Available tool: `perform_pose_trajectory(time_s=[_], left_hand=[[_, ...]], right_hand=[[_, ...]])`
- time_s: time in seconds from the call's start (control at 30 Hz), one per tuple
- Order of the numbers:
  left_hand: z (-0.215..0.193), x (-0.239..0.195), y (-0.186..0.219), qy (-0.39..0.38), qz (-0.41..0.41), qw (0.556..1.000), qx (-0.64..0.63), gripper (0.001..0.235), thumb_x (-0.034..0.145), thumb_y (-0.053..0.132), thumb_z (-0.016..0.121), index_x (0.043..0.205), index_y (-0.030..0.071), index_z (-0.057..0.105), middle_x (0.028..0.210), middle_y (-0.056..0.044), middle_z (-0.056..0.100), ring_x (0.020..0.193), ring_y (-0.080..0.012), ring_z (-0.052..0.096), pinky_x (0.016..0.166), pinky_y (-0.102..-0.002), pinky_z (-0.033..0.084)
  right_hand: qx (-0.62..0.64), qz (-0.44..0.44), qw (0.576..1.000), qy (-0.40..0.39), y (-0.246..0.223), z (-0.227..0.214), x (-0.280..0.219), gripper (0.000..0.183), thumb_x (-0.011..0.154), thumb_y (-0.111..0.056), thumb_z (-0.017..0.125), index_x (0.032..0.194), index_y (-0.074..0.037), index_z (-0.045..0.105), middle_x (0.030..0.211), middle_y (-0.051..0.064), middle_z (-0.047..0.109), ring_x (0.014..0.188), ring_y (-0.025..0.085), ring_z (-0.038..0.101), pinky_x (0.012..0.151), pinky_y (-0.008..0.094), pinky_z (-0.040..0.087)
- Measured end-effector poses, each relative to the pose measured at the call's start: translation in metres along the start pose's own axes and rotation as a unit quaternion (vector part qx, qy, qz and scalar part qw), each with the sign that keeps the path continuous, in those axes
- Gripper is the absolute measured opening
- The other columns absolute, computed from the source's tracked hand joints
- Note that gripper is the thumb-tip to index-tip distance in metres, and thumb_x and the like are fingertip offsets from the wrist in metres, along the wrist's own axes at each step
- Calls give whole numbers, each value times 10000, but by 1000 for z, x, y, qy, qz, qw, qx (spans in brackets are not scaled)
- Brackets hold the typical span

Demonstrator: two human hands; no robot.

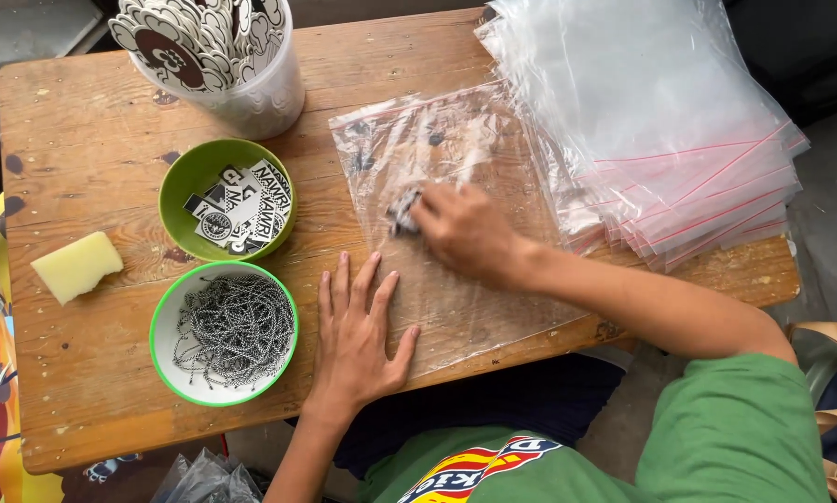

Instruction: The person wipes a clear plastic bag with a cloth, then places a blue backpack inside it. They smooth the bag around the backpack and seal the zip-lock closure.

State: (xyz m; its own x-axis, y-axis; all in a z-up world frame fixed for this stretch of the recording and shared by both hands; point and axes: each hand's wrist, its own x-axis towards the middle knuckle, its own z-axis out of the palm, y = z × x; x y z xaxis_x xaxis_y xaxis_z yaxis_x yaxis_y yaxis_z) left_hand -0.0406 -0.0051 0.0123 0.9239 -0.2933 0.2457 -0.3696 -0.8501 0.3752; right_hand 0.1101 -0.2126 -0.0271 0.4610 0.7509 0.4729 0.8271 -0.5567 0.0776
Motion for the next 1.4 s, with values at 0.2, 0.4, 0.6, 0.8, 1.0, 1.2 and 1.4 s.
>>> perform_pose_trajectory(time_s=[0.2,0.4,0.6,0.8,1.0,1.2,1.4], left_hand=[[2,-1,-1,-13,0,1000,3,660,833,490,614,1377,125,538,1538,-157,399,1478,-499,249,1174,-631,203],[-1,-2,1,-12,1,1000,-6,637,853,478,613,1376,121,538,1538,-163,397,1484,-495,236,1178,-633,188],[3,-3,-1,-30,0,999,16,648,872,510,575,1401,140,513,1567,-142,363,1503,-472,207,1191,-618,175],[5,-3,-1,-48,-4,998,35,685,893,557,532,1430,136,478,1586,-148,329,1524,-463,150,1208,-617,124],[5,-4,0,-40,-2,999,30,694,860,544,561,1424,144,493,1567,-146,350,1513,-458,189,1210,-613,132],[4,-4,0,-33,0,999,31,700,855,532,582,1424,135,492,1565,-145,359,1504,-455,222,1206,-610,158],[3,-4,1,-29,4,999,36,696,853,539,594,1417,142,502,1560,-140,371,1502,-455,233,1204,-601,174]], right_hand=[[-229,79,970,29,123,22,7,139,772,-160,634,896,-99,648,841,63,550,688,242,580,550,368,405],[-347,122,930,9,143,34,12,113,754,-127,692,860,-102,663,803,44,533,673,212,552,562,374,372],[-107,70,992,23,-31,-39,14,93,867,-138,597,821,-68,636,749,90,518,607,291,563,521,380,406],[-51,57,997,3,-14,-27,-27,163,837,-225,653,933,-94,673,820,82,566,713,266,595,587,381,447],[-308,151,939,-22,100,3,-65,125,832,-160,647,947,-115,667,837,60,544,715,222,545,591,365,386],[-207,169,963,-33,-12,-59,-26,144,846,-161,654,943,-56,667,829,103,551,706,279,568,573,401,402],[-50,114,991,-49,-64,-66,-61,152,847,-209,617,950,-112,672,832,70,553,717,268,575,577,387,406]])
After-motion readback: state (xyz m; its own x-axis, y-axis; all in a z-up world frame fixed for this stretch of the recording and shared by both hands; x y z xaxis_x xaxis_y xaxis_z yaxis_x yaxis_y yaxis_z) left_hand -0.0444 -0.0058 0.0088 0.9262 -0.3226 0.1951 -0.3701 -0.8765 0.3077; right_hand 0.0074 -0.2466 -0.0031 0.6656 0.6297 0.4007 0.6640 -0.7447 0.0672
